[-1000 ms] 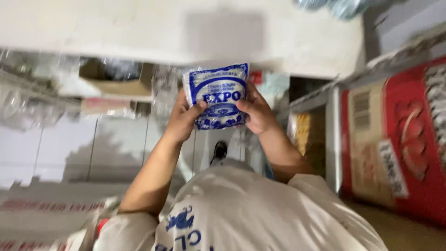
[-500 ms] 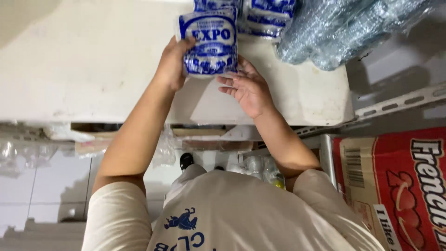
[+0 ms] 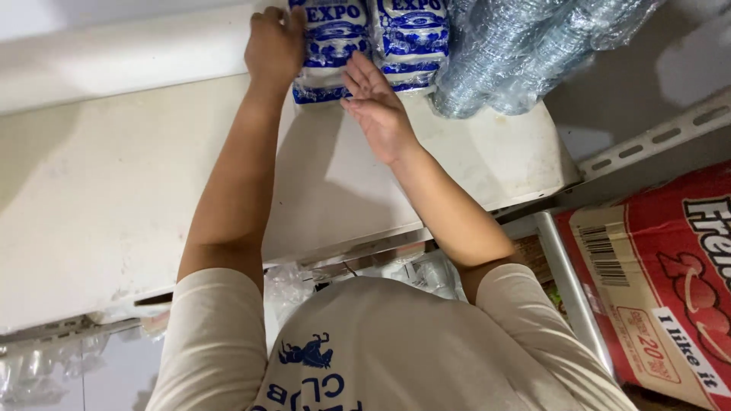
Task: The person moves packets of rice and boxes from one shelf to another, handling items by hand in a storage area.
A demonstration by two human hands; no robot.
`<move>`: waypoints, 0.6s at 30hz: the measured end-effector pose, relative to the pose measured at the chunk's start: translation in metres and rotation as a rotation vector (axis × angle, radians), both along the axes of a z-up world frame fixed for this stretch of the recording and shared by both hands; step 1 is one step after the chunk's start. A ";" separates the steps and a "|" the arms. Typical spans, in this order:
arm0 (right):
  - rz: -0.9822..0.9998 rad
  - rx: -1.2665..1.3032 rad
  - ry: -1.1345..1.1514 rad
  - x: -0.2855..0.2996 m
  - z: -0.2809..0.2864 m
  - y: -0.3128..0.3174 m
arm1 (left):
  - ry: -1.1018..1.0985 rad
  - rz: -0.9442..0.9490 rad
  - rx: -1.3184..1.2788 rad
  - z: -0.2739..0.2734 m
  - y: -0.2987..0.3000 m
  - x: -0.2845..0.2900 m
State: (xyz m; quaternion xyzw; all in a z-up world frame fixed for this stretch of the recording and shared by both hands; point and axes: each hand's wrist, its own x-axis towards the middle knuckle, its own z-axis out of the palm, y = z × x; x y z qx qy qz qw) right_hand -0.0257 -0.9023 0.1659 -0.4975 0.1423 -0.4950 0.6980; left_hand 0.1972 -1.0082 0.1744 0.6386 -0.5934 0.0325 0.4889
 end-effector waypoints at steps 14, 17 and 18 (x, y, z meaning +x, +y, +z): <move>0.117 -0.050 0.160 -0.043 0.018 0.062 | 0.593 -0.394 0.173 -0.001 0.131 0.013; 0.182 -0.047 0.158 -0.057 0.012 0.084 | 0.623 -0.463 0.171 -0.001 0.216 0.007; 0.205 -0.056 0.164 -0.061 0.009 0.090 | 0.652 -0.496 0.138 -0.005 0.242 0.003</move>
